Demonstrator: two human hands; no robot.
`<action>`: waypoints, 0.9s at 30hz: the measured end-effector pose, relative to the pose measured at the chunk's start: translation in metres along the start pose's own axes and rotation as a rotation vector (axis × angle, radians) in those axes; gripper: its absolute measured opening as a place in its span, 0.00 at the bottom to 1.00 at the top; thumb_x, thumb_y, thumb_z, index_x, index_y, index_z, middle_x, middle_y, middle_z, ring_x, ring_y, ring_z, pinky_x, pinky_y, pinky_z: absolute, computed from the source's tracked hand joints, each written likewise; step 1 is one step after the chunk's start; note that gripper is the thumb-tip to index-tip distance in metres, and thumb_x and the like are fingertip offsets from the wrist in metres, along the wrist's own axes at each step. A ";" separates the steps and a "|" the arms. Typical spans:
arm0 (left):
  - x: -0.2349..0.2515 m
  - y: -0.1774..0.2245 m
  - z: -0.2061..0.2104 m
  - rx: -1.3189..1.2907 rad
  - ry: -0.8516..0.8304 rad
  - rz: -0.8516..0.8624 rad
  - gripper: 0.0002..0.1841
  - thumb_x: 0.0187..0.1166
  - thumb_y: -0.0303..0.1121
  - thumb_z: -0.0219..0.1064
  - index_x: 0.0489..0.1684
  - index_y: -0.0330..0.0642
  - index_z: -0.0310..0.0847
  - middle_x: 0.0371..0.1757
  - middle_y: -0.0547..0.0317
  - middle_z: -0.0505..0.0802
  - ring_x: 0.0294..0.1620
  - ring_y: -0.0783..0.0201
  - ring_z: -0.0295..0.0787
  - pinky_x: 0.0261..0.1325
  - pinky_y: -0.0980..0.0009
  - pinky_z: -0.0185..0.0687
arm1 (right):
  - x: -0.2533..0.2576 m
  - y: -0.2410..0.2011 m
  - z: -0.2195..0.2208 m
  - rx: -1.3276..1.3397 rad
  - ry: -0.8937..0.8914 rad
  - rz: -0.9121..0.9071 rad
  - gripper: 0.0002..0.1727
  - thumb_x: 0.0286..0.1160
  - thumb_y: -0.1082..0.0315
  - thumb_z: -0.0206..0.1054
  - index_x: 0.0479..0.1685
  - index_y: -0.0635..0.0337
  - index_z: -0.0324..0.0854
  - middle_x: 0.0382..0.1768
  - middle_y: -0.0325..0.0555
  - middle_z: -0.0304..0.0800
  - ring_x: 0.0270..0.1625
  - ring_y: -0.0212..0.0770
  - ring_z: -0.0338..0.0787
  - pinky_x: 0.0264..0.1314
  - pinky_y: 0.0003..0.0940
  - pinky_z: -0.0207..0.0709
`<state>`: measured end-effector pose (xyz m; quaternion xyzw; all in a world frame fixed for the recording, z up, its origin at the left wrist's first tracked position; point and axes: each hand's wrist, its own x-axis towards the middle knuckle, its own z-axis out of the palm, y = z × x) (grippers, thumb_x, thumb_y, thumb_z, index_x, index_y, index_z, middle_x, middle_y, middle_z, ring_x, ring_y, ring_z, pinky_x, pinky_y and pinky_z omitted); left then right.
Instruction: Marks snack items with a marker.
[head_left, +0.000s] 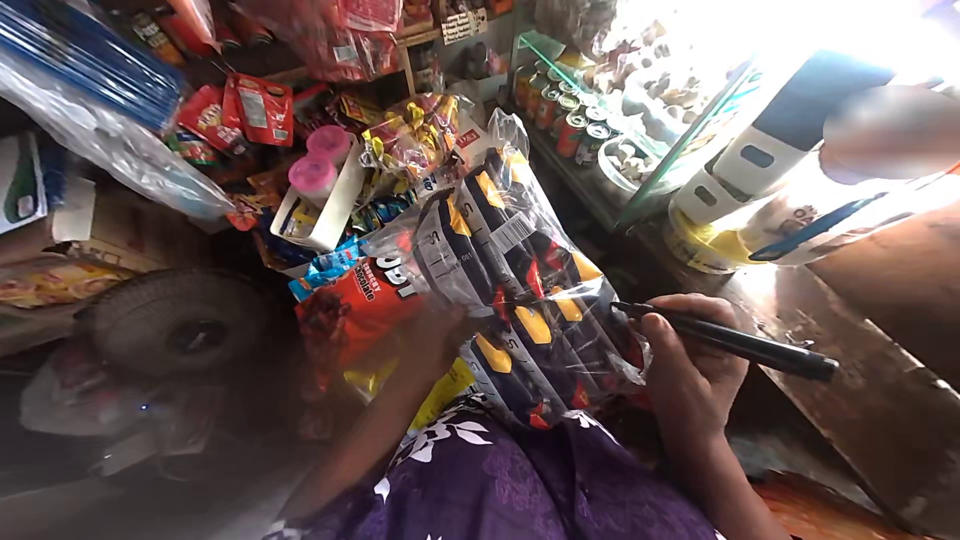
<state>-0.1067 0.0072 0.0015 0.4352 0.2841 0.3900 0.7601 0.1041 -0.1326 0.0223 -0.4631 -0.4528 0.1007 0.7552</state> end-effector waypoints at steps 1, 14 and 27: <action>0.000 0.001 0.000 -0.001 -0.002 -0.002 0.08 0.79 0.36 0.65 0.50 0.48 0.78 0.35 0.70 0.93 0.39 0.75 0.91 0.48 0.75 0.90 | 0.000 0.000 -0.001 -0.003 -0.016 -0.007 0.08 0.75 0.66 0.71 0.49 0.42 0.86 0.44 0.21 0.90 0.42 0.21 0.88 0.47 0.17 0.85; -0.001 0.006 0.004 0.033 0.003 -0.017 0.08 0.78 0.27 0.60 0.51 0.46 0.76 0.35 0.70 0.93 0.39 0.76 0.91 0.49 0.75 0.89 | 0.002 0.001 0.000 0.020 0.044 0.114 0.11 0.76 0.73 0.68 0.51 0.47 0.82 0.39 0.22 0.92 0.38 0.22 0.90 0.44 0.19 0.87; 0.000 0.004 0.007 0.028 0.069 -0.063 0.12 0.84 0.23 0.46 0.45 0.45 0.76 0.31 0.71 0.91 0.36 0.77 0.90 0.46 0.77 0.88 | -0.002 0.007 -0.009 0.044 0.024 0.130 0.09 0.75 0.72 0.67 0.48 0.47 0.83 0.39 0.25 0.92 0.38 0.24 0.90 0.46 0.21 0.87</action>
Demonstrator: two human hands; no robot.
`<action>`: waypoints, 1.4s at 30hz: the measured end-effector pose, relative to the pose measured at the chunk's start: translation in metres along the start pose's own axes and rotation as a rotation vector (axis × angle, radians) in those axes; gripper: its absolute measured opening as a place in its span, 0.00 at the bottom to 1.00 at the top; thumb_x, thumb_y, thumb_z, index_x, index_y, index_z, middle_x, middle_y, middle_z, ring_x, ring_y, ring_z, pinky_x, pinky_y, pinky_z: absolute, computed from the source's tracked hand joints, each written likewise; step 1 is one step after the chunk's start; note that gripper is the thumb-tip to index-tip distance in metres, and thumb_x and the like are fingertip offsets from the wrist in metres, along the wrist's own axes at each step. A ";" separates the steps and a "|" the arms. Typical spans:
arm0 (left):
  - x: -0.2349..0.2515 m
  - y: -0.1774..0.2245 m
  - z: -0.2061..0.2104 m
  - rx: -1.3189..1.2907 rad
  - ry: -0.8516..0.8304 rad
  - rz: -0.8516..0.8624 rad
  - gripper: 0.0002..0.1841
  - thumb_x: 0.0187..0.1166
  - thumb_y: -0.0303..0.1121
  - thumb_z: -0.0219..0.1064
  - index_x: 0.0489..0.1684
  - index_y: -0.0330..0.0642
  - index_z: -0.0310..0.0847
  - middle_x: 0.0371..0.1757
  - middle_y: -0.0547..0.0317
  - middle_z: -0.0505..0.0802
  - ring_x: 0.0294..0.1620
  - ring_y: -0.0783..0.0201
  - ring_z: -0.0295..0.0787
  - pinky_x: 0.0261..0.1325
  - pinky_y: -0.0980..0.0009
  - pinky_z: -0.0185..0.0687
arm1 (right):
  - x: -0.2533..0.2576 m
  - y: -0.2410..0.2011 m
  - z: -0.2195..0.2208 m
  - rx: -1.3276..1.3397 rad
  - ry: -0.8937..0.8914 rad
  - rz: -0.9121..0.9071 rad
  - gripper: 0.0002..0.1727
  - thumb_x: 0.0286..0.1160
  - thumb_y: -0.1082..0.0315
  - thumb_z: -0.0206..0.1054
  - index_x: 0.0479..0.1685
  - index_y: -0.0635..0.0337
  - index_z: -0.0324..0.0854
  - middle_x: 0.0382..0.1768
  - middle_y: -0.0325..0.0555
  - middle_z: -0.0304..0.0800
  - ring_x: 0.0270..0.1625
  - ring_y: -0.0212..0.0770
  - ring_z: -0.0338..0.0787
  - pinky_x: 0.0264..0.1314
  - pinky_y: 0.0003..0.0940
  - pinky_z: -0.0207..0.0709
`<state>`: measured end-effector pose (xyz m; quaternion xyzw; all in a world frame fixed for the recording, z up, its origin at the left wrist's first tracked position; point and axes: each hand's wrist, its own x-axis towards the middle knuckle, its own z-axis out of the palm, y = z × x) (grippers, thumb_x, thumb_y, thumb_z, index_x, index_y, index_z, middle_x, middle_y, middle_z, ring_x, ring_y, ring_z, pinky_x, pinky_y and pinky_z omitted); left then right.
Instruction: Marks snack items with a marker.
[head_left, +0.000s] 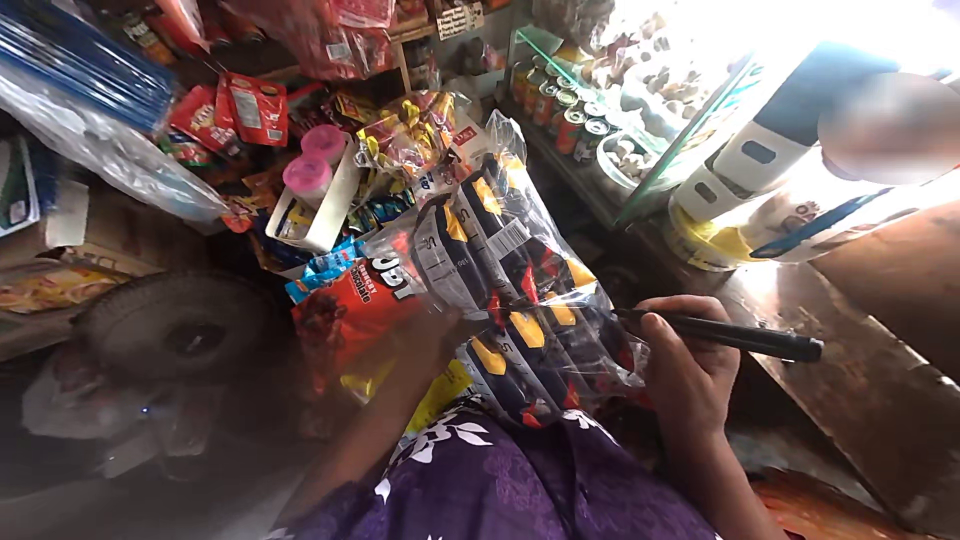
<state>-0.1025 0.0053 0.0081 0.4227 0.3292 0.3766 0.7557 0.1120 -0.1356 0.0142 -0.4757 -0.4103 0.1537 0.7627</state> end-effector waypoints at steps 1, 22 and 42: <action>0.001 -0.001 -0.001 0.004 0.012 0.003 0.12 0.86 0.23 0.44 0.45 0.46 0.75 0.31 0.71 0.91 0.35 0.77 0.90 0.45 0.78 0.88 | 0.000 -0.001 -0.001 0.001 -0.019 -0.011 0.09 0.75 0.71 0.67 0.47 0.46 0.83 0.39 0.25 0.92 0.39 0.23 0.90 0.46 0.20 0.86; 0.043 0.132 -0.073 0.126 0.344 0.645 0.15 0.91 0.34 0.39 0.46 0.52 0.74 0.35 0.73 0.91 0.39 0.78 0.89 0.47 0.76 0.88 | -0.052 0.036 -0.060 0.246 0.197 0.367 0.06 0.71 0.57 0.74 0.43 0.39 0.86 0.33 0.31 0.95 0.32 0.29 0.93 0.37 0.26 0.90; 0.028 0.186 -0.117 0.313 0.510 0.672 0.21 0.84 0.28 0.60 0.73 0.45 0.63 0.53 0.67 0.89 0.52 0.75 0.89 0.59 0.72 0.87 | -0.065 0.058 -0.070 0.284 0.134 0.460 0.10 0.80 0.70 0.59 0.43 0.42 0.83 0.29 0.30 0.95 0.30 0.29 0.93 0.39 0.27 0.90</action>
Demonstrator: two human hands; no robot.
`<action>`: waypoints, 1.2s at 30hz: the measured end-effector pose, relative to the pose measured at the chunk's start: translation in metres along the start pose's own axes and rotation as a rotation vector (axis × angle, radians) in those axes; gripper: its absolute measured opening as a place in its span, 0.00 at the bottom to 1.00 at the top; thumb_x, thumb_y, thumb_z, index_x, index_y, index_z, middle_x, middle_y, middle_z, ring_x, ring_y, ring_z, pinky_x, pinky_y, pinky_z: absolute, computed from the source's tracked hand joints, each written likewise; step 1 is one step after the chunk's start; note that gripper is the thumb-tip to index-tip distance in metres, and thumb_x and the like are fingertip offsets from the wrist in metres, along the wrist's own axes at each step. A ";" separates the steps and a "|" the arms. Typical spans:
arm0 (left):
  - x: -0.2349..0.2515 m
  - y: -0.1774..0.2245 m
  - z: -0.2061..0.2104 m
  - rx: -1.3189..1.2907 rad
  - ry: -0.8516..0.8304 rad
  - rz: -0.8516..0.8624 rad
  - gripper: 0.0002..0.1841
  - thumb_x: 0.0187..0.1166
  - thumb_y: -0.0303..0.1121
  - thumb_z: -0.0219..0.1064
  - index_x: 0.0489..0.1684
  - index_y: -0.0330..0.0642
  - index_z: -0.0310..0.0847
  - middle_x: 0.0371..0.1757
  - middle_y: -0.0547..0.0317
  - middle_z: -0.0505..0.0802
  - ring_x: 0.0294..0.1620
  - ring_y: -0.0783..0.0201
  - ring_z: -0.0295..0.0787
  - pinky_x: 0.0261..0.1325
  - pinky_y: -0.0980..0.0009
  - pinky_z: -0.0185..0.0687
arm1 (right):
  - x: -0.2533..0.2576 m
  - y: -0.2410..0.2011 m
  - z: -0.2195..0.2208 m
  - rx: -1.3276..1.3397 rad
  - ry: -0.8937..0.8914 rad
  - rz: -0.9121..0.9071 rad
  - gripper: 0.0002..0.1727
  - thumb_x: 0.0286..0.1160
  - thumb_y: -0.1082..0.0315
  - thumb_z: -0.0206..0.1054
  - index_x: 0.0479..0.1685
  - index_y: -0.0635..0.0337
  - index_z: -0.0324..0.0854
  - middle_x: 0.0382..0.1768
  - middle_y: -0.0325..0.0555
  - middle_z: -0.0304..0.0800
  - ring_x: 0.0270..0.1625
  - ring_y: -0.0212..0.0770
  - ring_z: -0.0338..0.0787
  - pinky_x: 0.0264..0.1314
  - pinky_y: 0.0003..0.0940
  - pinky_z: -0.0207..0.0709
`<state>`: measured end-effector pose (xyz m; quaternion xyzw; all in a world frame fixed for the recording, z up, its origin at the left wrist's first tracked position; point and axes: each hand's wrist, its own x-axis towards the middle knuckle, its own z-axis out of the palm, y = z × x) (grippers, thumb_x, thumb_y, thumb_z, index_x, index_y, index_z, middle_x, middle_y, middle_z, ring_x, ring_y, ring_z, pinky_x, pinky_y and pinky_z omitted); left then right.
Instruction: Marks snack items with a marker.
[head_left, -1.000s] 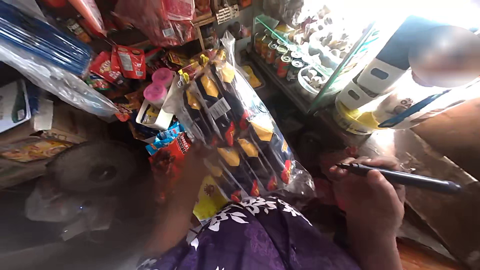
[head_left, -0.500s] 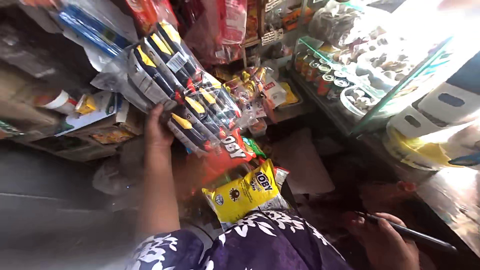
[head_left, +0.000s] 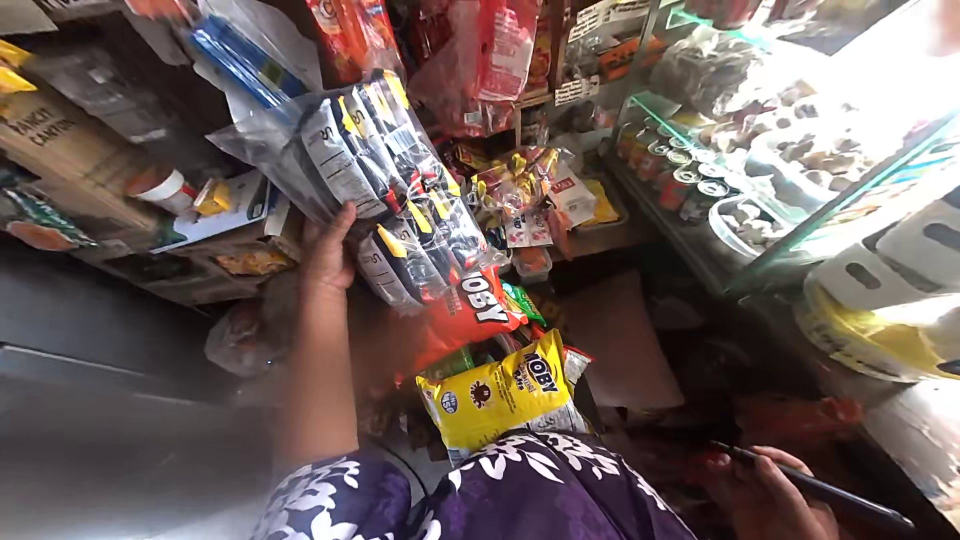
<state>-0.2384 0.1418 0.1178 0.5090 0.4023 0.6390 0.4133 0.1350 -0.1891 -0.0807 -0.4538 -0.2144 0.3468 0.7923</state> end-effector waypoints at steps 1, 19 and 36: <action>-0.001 0.000 0.000 -0.004 -0.006 0.009 0.22 0.84 0.27 0.61 0.75 0.44 0.62 0.55 0.65 0.88 0.54 0.74 0.88 0.60 0.72 0.87 | 0.000 0.001 -0.001 -0.002 -0.002 0.004 0.10 0.81 0.70 0.58 0.44 0.42 0.83 0.29 0.30 0.95 0.31 0.29 0.93 0.39 0.27 0.89; -0.126 -0.033 0.142 0.167 -0.604 -0.226 0.23 0.83 0.23 0.61 0.78 0.36 0.71 0.56 0.52 0.89 0.50 0.70 0.86 0.57 0.68 0.85 | 0.036 -0.051 0.110 -0.118 -0.416 -0.453 0.09 0.76 0.55 0.71 0.52 0.35 0.88 0.49 0.27 0.94 0.53 0.28 0.91 0.61 0.26 0.85; -0.163 -0.047 0.175 -0.014 -0.706 0.037 0.19 0.91 0.32 0.45 0.69 0.30 0.73 0.57 0.61 0.86 0.56 0.83 0.81 0.63 0.79 0.79 | 0.059 -0.092 0.129 0.322 -0.449 -0.515 0.06 0.72 0.57 0.72 0.41 0.46 0.88 0.33 0.35 0.92 0.46 0.37 0.93 0.73 0.46 0.80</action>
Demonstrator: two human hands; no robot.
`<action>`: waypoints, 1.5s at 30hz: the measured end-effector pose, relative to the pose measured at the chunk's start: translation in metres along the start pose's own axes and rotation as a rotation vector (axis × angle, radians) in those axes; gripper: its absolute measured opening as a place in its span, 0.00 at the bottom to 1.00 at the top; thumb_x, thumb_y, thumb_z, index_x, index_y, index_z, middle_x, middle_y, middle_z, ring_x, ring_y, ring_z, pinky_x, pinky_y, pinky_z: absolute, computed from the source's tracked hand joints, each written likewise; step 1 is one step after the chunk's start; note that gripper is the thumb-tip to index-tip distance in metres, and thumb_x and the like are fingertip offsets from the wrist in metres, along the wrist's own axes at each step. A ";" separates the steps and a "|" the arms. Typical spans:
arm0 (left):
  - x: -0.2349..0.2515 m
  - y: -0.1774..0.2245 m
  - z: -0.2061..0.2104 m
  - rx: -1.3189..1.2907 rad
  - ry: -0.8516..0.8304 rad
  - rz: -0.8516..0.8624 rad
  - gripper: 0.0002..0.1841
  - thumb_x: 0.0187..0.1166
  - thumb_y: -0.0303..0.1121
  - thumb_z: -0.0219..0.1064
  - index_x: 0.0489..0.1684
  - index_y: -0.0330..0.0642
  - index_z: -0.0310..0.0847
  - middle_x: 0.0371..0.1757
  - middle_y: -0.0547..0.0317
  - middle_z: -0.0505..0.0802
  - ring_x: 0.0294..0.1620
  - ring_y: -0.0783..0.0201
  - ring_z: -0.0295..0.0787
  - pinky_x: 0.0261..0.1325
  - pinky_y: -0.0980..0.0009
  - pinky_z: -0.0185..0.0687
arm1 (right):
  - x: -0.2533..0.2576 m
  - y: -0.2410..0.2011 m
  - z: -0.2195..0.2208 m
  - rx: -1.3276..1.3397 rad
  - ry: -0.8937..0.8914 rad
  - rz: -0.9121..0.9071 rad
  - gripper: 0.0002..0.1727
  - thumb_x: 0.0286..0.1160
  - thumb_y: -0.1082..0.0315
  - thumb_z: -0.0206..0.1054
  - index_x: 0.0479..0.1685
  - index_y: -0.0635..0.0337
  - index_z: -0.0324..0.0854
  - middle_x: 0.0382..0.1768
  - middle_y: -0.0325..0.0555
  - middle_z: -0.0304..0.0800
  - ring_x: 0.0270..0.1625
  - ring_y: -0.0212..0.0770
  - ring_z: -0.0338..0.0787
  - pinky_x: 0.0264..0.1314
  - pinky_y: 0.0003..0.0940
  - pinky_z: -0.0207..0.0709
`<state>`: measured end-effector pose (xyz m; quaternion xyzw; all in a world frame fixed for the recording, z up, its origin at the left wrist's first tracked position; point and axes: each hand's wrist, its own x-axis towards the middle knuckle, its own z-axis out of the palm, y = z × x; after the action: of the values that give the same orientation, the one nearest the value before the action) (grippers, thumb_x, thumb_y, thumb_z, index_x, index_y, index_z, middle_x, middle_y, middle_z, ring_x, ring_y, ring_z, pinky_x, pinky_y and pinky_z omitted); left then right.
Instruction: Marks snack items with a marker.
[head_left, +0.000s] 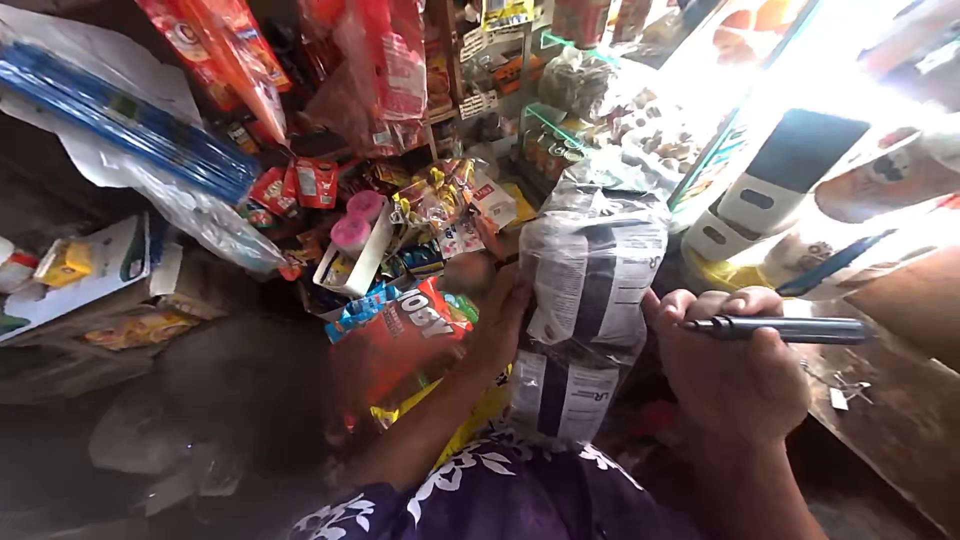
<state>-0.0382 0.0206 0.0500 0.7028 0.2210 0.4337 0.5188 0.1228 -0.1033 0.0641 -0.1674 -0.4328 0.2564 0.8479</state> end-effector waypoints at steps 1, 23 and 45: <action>-0.006 0.003 0.002 -0.013 0.015 -0.029 0.23 0.92 0.39 0.43 0.70 0.28 0.70 0.55 0.61 0.85 0.55 0.86 0.80 0.62 0.81 0.77 | -0.003 -0.003 0.004 0.005 -0.002 0.013 0.07 0.72 0.57 0.72 0.42 0.46 0.88 0.34 0.35 0.92 0.47 0.37 0.93 0.74 0.46 0.79; 0.012 0.025 0.015 -0.048 -0.221 -0.338 0.21 0.95 0.32 0.41 0.54 0.30 0.82 0.40 0.62 0.89 0.42 0.82 0.84 0.52 0.80 0.82 | -0.007 -0.039 -0.005 -0.641 -0.251 -0.208 0.11 0.76 0.60 0.71 0.56 0.40 0.86 0.48 0.26 0.90 0.57 0.30 0.90 0.70 0.33 0.83; 0.009 0.030 0.011 0.023 -0.238 -0.413 0.22 0.96 0.36 0.42 0.59 0.31 0.83 0.45 0.57 0.88 0.45 0.77 0.83 0.52 0.75 0.80 | 0.017 -0.051 -0.017 -1.048 -0.525 -0.061 0.08 0.77 0.57 0.68 0.41 0.51 0.81 0.42 0.33 0.88 0.56 0.25 0.85 0.65 0.22 0.77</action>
<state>-0.0283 0.0103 0.0796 0.6949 0.3022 0.2297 0.6107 0.1598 -0.1360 0.0915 -0.4825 -0.7020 0.0168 0.5235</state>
